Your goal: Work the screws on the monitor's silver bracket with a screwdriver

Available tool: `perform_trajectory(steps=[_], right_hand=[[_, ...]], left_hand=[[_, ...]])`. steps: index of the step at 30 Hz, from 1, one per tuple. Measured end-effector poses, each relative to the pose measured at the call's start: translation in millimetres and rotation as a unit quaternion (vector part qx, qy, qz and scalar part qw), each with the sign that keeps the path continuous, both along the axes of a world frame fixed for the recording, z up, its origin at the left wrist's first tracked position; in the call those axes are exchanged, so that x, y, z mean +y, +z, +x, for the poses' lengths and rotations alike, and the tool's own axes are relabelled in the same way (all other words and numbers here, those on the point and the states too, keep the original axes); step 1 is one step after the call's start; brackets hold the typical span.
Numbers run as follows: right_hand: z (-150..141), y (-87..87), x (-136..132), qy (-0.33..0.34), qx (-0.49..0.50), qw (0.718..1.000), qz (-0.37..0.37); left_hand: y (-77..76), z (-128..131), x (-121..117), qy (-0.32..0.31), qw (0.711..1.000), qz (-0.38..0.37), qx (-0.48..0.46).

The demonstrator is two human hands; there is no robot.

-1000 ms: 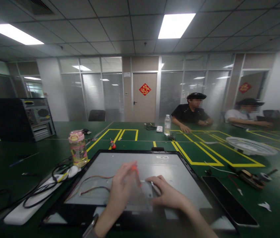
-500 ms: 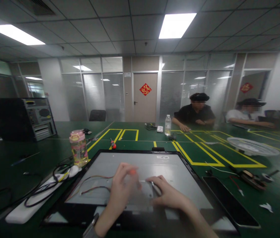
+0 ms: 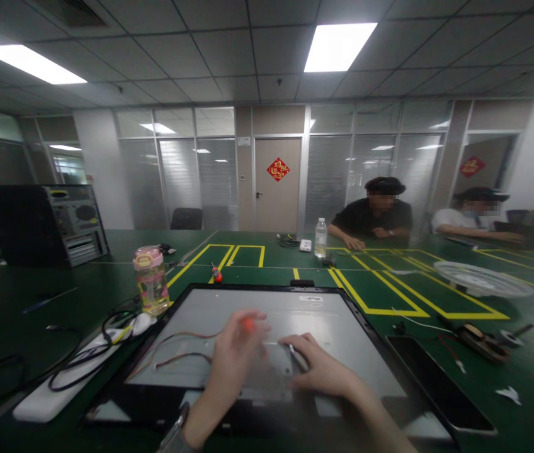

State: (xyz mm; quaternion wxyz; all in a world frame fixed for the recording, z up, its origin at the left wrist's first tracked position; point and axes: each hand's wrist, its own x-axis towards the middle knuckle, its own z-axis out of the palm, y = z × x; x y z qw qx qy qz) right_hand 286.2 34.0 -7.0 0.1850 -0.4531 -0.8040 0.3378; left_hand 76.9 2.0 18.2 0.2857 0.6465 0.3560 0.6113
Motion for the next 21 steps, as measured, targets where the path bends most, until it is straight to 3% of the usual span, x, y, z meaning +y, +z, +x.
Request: perform_trajectory(steps=[3,8,13,21], right_hand=[[-1,1.5,-1,0.0,-0.002,1.0,-0.003],[-2,1.0,-1,-0.002,0.0,1.0,0.0],[0,-0.8,0,-0.002,0.002,1.0,0.003],[-1,2.6,-3,-0.009,-0.002,1.0,-0.002]], left_hand=[[2.4,-1,-3,0.013,0.999,0.022,0.04],[4.2,-3,-5,-0.039,0.998,0.035,0.043],[4.6,-2,-3,0.019,0.994,0.075,0.082],[11.6,-4,-7,0.046,0.991,0.106,0.061]])
